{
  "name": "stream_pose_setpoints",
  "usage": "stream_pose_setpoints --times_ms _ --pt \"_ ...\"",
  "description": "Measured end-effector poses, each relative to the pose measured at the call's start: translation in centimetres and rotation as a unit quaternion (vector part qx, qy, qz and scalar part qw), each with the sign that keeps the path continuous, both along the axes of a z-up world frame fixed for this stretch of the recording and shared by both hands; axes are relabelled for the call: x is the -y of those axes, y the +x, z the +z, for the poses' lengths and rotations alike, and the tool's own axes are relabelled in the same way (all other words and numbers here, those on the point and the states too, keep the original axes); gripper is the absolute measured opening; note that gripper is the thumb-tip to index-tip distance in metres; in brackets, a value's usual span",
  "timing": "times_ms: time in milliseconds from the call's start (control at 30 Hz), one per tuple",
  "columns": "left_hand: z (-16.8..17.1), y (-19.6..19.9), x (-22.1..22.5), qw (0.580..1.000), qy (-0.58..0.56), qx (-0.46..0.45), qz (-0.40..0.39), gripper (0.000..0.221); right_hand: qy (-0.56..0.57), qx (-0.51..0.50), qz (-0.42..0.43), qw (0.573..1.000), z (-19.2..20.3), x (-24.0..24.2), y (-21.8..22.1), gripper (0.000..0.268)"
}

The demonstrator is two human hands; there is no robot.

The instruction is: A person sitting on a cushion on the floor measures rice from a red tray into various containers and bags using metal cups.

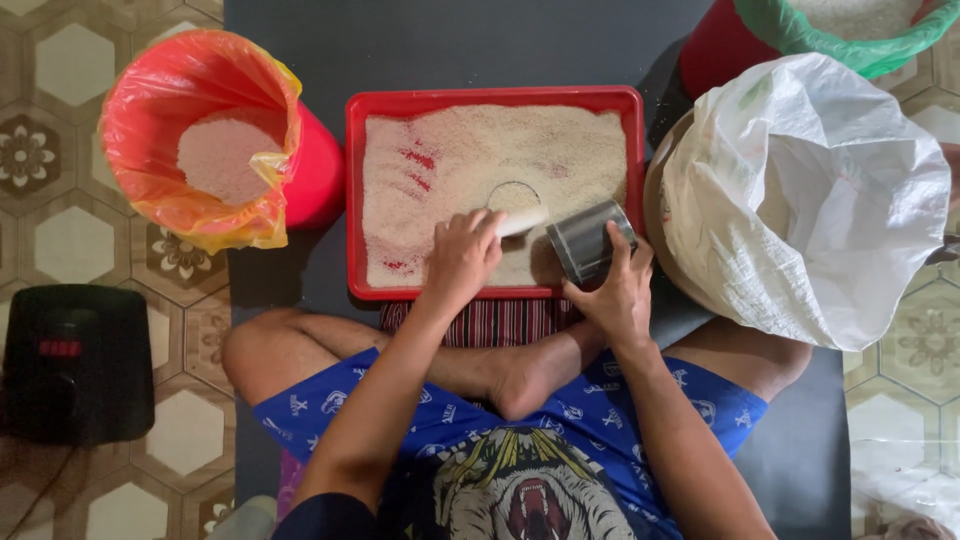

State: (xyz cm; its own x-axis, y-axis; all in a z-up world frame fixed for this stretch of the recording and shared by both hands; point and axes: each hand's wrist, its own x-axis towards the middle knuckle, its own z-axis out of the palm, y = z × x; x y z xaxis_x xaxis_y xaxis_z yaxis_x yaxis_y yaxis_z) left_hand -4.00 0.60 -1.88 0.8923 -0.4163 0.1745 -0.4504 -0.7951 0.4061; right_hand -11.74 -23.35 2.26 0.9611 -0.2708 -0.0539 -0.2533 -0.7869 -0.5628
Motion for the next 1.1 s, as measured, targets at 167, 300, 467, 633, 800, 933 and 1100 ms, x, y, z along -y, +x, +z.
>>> stream_pose_setpoints --times_ms 167,300,467,633,800,933,1100 --pt "1.3 3.5 1.4 0.996 -0.001 0.008 0.087 0.033 0.003 0.005 -0.009 1.000 -0.3 -0.2 -0.2 0.113" --pt "2.2 4.2 2.4 0.998 0.004 0.027 0.052 0.031 -0.004 0.012 -0.025 1.000 -1.4 0.0 -0.2 0.115" --pt "1.0 0.5 1.5 0.999 0.029 0.041 0.013 0.036 -0.004 0.021 -0.040 0.999 -0.6 -0.7 -0.1 0.121" --pt "-1.6 -3.5 -0.8 0.999 0.031 0.022 -0.002 0.045 -0.011 0.021 -0.053 0.998 -1.6 -0.5 0.7 0.123" --pt "-2.8 -5.2 -1.7 0.995 0.022 -0.095 -0.023 0.035 0.014 0.011 -0.065 0.998 -1.7 -0.5 1.1 0.122" --pt "-1.6 -4.2 -0.7 0.995 0.017 -0.101 0.002 0.048 0.015 -0.001 -0.073 0.997 -0.9 -0.8 0.9 0.121" --pt "2.6 -1.5 2.8 0.987 -0.087 -0.038 0.127 0.103 -0.014 0.017 -0.066 0.998 -1.5 -0.6 1.0 0.118"
